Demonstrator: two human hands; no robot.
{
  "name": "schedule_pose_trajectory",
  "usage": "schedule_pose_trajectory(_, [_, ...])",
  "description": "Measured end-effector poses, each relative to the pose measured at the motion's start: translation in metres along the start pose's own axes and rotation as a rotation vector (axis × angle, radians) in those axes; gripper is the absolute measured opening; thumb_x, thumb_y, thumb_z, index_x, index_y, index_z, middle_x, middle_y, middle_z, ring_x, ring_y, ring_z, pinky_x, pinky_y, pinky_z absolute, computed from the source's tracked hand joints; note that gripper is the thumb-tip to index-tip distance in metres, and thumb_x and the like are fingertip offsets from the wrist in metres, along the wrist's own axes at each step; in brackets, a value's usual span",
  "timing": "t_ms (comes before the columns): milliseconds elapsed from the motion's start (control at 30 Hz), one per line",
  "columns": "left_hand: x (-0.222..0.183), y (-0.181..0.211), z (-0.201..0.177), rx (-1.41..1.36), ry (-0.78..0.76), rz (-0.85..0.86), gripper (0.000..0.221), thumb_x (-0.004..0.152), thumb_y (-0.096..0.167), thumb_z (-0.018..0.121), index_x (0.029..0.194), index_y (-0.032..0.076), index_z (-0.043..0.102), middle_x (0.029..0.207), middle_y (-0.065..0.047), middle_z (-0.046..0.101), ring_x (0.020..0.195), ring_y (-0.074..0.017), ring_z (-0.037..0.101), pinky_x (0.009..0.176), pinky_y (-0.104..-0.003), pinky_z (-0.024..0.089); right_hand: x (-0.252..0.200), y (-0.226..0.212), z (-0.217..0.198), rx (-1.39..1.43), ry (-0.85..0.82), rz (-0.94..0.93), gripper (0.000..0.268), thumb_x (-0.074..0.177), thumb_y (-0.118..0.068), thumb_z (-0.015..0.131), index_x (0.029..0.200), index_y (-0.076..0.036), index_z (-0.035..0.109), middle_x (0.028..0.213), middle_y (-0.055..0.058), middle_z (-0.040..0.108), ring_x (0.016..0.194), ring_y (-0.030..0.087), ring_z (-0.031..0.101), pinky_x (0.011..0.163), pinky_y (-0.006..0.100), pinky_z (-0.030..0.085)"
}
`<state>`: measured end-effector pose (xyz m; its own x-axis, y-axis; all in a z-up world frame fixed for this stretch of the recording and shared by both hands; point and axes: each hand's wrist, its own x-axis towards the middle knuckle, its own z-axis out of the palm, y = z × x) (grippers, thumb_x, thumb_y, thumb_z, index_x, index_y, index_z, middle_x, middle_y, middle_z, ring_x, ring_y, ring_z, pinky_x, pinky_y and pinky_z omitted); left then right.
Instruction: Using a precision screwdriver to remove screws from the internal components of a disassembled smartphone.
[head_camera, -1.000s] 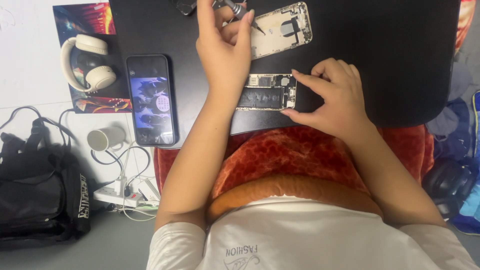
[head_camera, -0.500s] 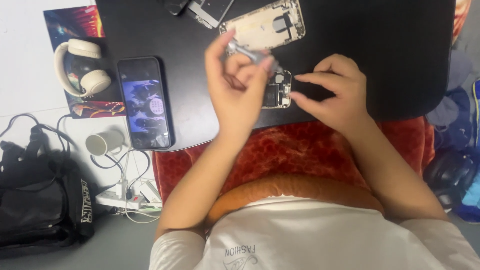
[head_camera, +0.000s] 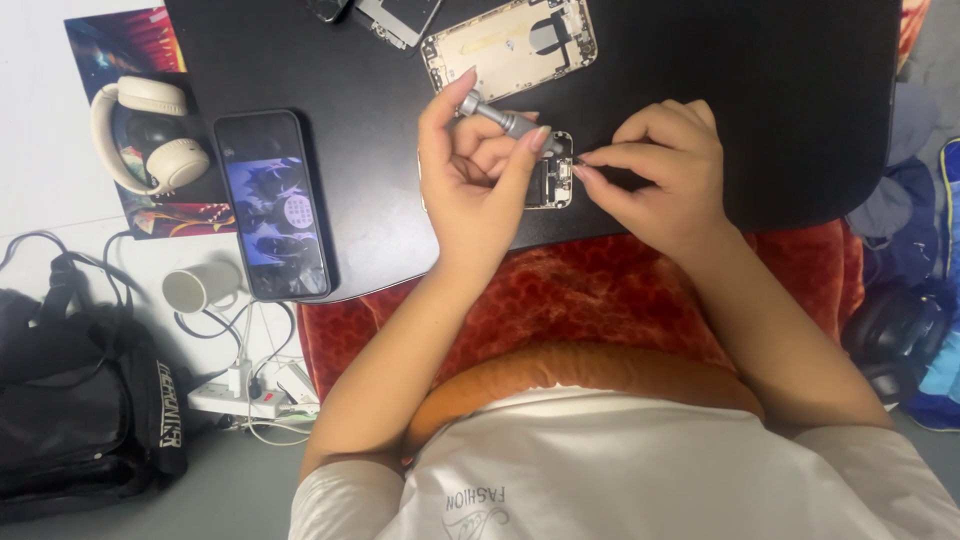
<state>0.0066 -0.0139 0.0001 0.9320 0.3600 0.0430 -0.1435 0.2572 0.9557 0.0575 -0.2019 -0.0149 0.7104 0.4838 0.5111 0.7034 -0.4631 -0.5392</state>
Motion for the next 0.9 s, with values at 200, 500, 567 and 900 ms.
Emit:
schedule_pose_trajectory(200, [-0.0005, -0.0005, -0.0007, 0.002, -0.003, -0.008, 0.062, 0.098, -0.003, 0.076, 0.149, 0.012, 0.044, 0.096, -0.008, 0.07, 0.105, -0.0225, 0.078, 0.104, -0.03, 0.063, -0.0009, -0.0003, 0.0006, 0.0, -0.008, 0.016, 0.015, 0.091, -0.004, 0.095, 0.093, -0.012, 0.082, 0.086, 0.0, 0.063, 0.076, 0.018, 0.055, 0.081, 0.038, 0.034])
schedule_pose_trajectory(500, [-0.0006, 0.0007, -0.0018, -0.001, -0.018, -0.019, 0.062, 0.098, -0.003, 0.076, 0.148, 0.013, 0.044, 0.103, -0.013, 0.074, 0.109, -0.0227, 0.078, 0.097, -0.028, 0.065, -0.002, 0.0002, 0.0009, -0.012, -0.022, 0.015, 0.015, 0.091, -0.002, 0.093, 0.092, -0.012, 0.082, 0.086, 0.0, 0.063, 0.077, 0.018, 0.055, 0.08, 0.039, 0.033])
schedule_pose_trajectory(567, [-0.0006, 0.0005, -0.0018, -0.008, -0.015, -0.025, 0.062, 0.098, -0.004, 0.076, 0.148, 0.013, 0.043, 0.103, -0.013, 0.074, 0.11, -0.0226, 0.077, 0.096, -0.027, 0.065, -0.0021, 0.0005, 0.0012, -0.011, -0.021, 0.015, 0.015, 0.091, -0.002, 0.093, 0.092, -0.012, 0.082, 0.086, 0.0, 0.063, 0.076, 0.018, 0.055, 0.081, 0.039, 0.033])
schedule_pose_trajectory(900, [-0.0001, 0.003, -0.0017, 0.048, -0.032, -0.032, 0.062, 0.099, -0.002, 0.076, 0.148, 0.014, 0.044, 0.103, -0.013, 0.075, 0.109, -0.0211, 0.078, 0.093, -0.025, 0.065, -0.0034, 0.0019, 0.0022, -0.013, -0.02, 0.01, 0.015, 0.091, -0.004, 0.094, 0.092, -0.013, 0.082, 0.087, 0.0, 0.063, 0.077, 0.018, 0.055, 0.082, 0.039, 0.034])
